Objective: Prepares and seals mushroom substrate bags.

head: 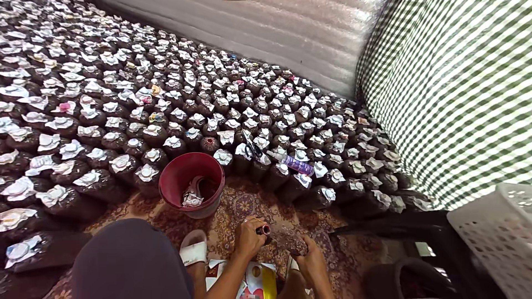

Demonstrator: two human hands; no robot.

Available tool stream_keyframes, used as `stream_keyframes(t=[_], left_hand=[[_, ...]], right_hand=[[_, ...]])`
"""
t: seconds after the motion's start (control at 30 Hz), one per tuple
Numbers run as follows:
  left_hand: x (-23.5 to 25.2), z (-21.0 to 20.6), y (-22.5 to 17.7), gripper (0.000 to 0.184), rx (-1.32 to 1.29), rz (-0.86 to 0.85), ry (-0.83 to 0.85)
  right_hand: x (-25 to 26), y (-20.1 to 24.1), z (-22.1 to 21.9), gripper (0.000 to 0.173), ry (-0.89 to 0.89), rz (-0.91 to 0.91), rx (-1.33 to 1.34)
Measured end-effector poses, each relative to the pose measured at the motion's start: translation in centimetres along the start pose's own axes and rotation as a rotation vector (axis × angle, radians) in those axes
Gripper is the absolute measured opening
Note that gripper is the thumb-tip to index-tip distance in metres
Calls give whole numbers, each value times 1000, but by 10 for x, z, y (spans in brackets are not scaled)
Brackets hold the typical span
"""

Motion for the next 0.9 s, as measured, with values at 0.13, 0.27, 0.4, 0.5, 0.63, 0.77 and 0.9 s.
stream_keyframes(t=[0.13,0.27,0.4,0.5,0.63,0.77,0.9], left_hand=[[-1,-1,-5,34,15,11,15],[-2,-1,-8,33,25,18,19],[-3,0,-12,33,32,21,29],[-3,0,-13,33,28,16,29],[-3,1,-14,36,61,47,52],[-2,0,-13,37,69,54,49],[-2,-1,-12,36,64,53,33]], right_hand=[[-2,11,8,54,-44,17,-82],[-5,21,15,56,-67,0,-197],[-7,25,15,56,-74,-16,-237],[-8,26,16,56,-83,-17,-253],[-10,31,19,57,-65,-30,-259],[-12,36,22,57,-81,-40,-288],[-13,39,23,56,-86,-45,-296]])
Point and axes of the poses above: each hand's wrist, its own x-axis towards the middle knuckle, its own z-axis out of the back of the hand, y = z × x, the point moved 6 cm from there along x, towards the middle knuckle, and after that the axes turned 6 degrees about -x, right-handed, at the moved point
